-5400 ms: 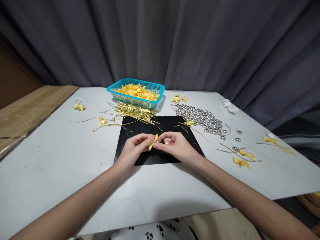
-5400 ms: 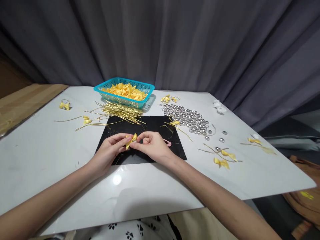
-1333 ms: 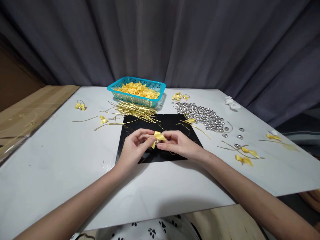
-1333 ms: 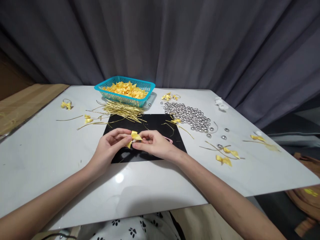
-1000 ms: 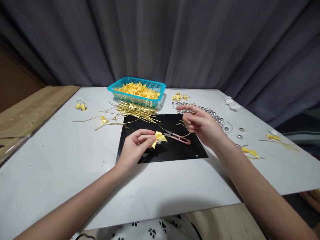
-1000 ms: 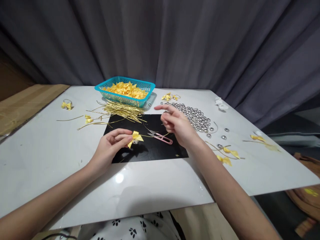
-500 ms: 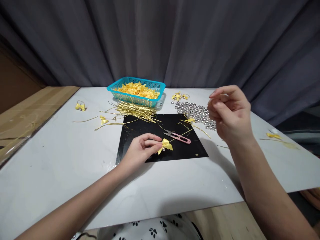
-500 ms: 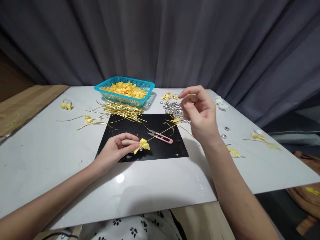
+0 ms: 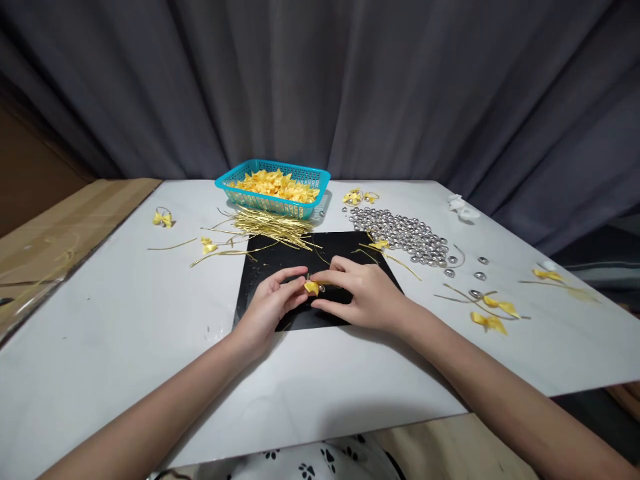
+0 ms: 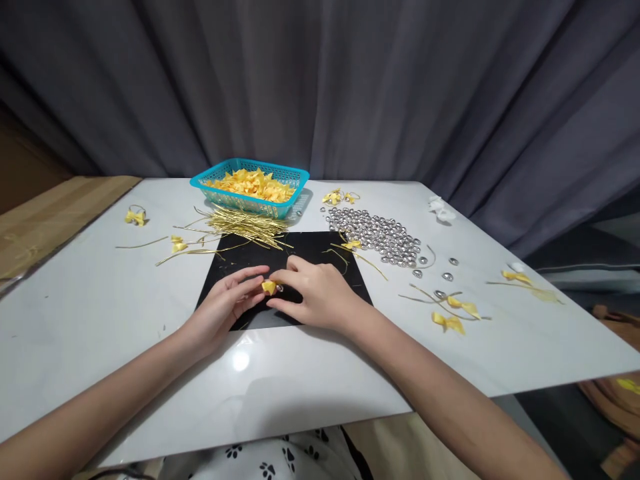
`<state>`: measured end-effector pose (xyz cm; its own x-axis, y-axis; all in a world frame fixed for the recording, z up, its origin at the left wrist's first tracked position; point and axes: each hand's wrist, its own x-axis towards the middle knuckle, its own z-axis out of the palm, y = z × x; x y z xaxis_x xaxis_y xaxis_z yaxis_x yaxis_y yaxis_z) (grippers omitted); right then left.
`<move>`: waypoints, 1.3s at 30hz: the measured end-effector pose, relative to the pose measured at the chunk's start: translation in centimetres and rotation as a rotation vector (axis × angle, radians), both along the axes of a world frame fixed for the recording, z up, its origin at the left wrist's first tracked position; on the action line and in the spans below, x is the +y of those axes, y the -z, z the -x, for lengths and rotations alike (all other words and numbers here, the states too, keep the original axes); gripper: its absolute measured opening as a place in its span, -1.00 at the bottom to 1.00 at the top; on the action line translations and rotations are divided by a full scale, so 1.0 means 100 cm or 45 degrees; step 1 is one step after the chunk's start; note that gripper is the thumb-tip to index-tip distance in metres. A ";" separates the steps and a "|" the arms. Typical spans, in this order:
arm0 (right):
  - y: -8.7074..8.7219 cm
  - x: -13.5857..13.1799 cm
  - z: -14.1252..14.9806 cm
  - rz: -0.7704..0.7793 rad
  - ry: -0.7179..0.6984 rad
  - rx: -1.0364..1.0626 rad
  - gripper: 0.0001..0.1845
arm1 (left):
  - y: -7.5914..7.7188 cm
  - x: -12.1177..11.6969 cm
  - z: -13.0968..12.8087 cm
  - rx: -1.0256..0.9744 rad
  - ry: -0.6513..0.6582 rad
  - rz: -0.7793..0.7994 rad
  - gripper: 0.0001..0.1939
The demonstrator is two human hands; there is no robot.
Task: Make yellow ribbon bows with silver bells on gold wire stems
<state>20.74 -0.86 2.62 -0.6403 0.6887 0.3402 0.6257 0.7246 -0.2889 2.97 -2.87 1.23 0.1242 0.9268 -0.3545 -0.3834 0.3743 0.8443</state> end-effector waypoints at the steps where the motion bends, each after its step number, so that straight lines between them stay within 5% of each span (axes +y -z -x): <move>1: 0.001 0.001 -0.001 -0.020 0.000 -0.009 -0.69 | 0.000 0.000 0.000 -0.017 -0.007 0.009 -0.75; 6: 0.004 0.006 0.000 0.033 -0.019 0.299 -0.74 | 0.000 -0.001 0.003 0.000 0.077 -0.067 -0.79; 13: 0.003 0.004 0.012 0.616 0.157 0.842 -0.72 | -0.003 -0.002 -0.001 0.398 0.088 -0.373 -0.82; 29: 0.008 0.000 0.016 1.024 0.493 0.854 -0.54 | 0.003 0.000 0.000 0.518 0.042 -0.411 -0.84; 39: 0.018 0.006 0.013 0.998 0.440 0.764 -0.53 | 0.002 0.004 0.003 0.484 0.123 -0.410 -0.83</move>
